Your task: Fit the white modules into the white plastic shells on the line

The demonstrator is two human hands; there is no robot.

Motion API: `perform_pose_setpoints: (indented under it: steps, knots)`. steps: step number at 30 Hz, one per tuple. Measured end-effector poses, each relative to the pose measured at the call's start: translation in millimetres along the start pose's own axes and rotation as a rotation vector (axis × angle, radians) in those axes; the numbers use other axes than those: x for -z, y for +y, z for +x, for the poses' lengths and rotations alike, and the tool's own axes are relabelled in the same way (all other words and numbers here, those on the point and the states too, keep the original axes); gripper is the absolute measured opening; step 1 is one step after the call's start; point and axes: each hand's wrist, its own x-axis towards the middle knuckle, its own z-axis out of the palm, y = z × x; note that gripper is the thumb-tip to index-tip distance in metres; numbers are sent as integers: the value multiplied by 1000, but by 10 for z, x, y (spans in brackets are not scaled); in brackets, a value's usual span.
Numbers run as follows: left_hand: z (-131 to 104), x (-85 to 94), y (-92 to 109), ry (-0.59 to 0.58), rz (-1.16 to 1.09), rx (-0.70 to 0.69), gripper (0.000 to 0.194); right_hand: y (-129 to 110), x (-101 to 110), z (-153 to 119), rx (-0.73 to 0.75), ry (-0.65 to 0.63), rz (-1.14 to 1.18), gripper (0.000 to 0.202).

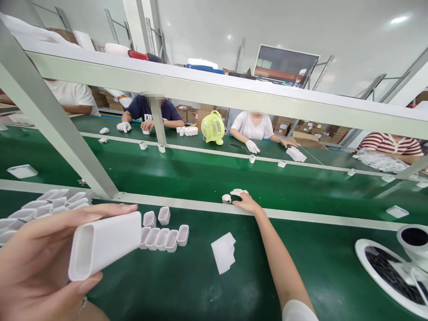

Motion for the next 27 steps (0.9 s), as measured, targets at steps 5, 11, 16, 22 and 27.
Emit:
perform_pose_setpoints:
  steps: [5, 11, 16, 22, 27]
  knots:
    - [73, -27, -34, -134, 24, -116, 52, 38, -25, -48, -45, 19, -95, 40]
    - [93, -129, -69, -142, 72, -116, 50, -73, 0, -28, -56, 75, -243, 33]
    - [185, -235, -82, -219, 178, -108, 41, -269, 223, -86, -25, 50, -391, 26]
    - [264, -435, -81, -529, 377, 161, 32, -840, 964, -237, 125, 56, -566, 24]
    - [255, -520, -10, -644, 376, 87, 34, -1686, 1657, -793, 319, 242, -578, 26]
